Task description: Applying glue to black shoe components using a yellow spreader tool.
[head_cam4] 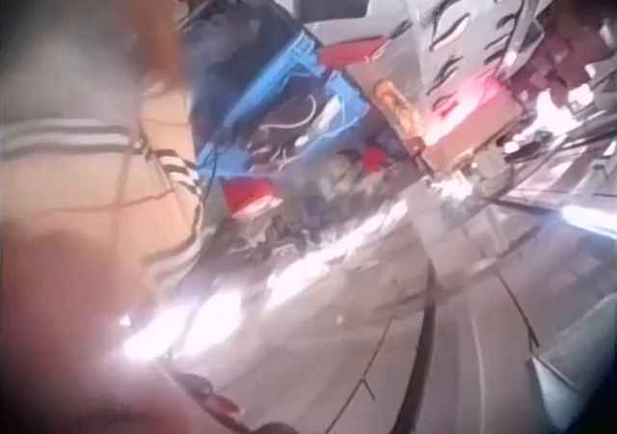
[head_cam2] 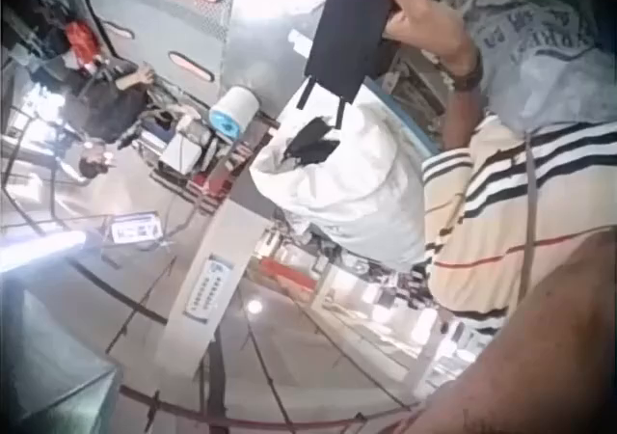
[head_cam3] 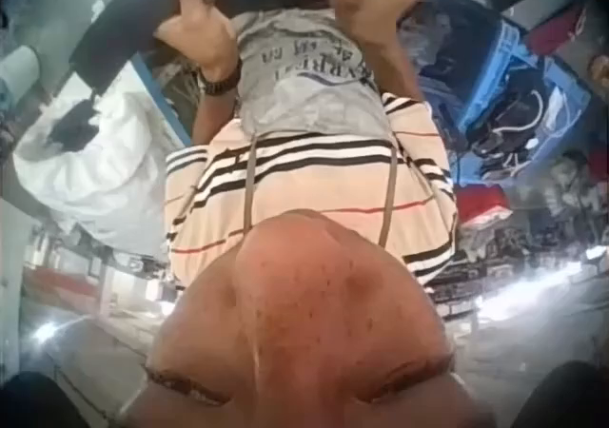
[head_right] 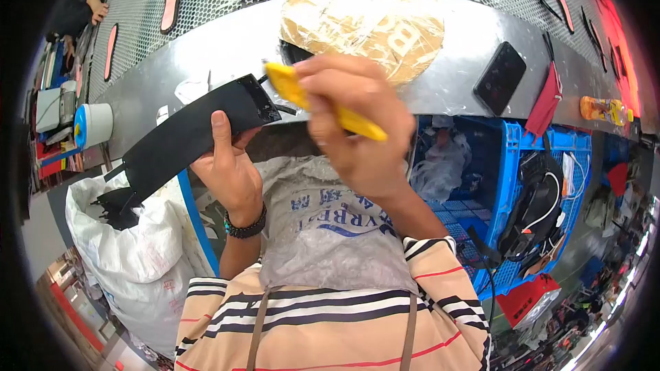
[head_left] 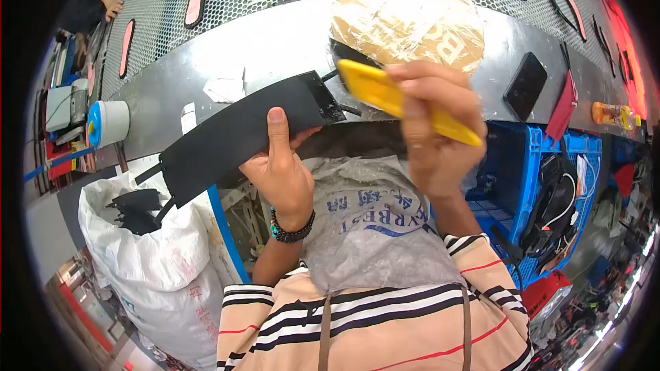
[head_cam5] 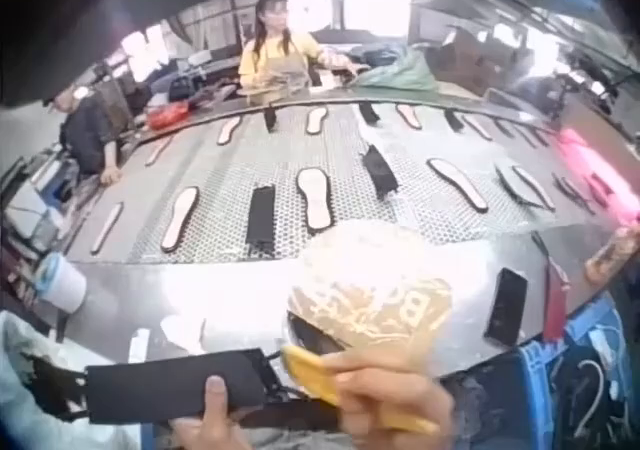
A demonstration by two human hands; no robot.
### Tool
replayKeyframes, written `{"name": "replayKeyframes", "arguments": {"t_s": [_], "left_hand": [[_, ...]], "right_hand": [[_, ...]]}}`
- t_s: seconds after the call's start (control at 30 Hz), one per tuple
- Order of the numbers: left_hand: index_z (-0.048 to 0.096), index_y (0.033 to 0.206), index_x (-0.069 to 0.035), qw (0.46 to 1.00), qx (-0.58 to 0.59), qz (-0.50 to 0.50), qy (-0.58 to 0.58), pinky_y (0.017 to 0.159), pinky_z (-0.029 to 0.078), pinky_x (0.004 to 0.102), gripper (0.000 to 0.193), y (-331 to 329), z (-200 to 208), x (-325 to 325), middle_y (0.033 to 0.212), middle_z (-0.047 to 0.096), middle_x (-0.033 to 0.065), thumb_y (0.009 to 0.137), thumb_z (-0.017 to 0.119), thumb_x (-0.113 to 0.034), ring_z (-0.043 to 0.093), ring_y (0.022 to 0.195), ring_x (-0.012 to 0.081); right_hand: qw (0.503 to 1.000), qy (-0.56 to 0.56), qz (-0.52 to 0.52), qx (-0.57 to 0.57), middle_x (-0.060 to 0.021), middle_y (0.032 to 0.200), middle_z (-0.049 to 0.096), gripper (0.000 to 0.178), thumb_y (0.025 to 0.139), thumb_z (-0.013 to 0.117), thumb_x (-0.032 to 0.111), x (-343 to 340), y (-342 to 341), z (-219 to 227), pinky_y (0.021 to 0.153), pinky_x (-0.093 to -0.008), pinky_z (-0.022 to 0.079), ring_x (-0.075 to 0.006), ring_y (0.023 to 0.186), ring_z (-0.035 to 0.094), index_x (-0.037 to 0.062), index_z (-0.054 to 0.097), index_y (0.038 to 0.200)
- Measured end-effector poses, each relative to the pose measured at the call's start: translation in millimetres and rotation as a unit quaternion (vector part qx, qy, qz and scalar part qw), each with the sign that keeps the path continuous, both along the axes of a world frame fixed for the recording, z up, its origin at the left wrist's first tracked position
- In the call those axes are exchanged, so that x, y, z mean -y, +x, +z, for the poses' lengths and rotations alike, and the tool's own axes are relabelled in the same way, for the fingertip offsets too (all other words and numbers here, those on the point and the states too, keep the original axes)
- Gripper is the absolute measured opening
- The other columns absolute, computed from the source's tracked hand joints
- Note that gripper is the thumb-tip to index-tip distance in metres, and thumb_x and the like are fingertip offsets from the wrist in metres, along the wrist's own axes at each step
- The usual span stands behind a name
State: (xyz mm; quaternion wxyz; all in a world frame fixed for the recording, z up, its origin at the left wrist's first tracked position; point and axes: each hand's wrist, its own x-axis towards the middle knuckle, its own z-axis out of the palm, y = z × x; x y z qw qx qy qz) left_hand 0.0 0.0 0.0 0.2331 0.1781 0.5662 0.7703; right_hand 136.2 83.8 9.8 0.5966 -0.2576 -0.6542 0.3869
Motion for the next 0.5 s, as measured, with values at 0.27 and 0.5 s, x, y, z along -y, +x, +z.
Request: {"name": "replayKeyframes", "arguments": {"t_s": [0.27,0.5], "left_hand": [[0.060,0.105,0.004,0.998,-0.006,-0.053,0.016,0.062,0.062,0.0353,0.014,-7.6,-6.2,-1.2,0.095,0.066,0.0119,0.097,0.062,-0.006,0.067,0.076,0.0191],[0.060,0.102,0.005,0.997,-0.021,-0.070,-0.011,0.067,0.060,0.0337,0.013,-30.9,1.8,19.8,0.096,0.066,0.0094,0.095,0.065,-0.004,0.066,0.082,0.0171]], "right_hand": [[0.998,0.063,-0.016,0.013,-0.0128,0.099,0.070,0.019,0.083,0.063,-0.011,-13.0,0.2,-5.1,0.077,-0.0316,0.054,-0.0237,0.087,0.067,0.0006,0.064,0.099],[0.995,0.035,-0.013,0.091,-0.0134,0.100,0.070,0.019,0.083,0.061,-0.010,-15.4,30.4,-9.4,0.073,-0.0315,0.052,-0.0221,0.080,0.066,0.0006,0.066,0.098]]}}
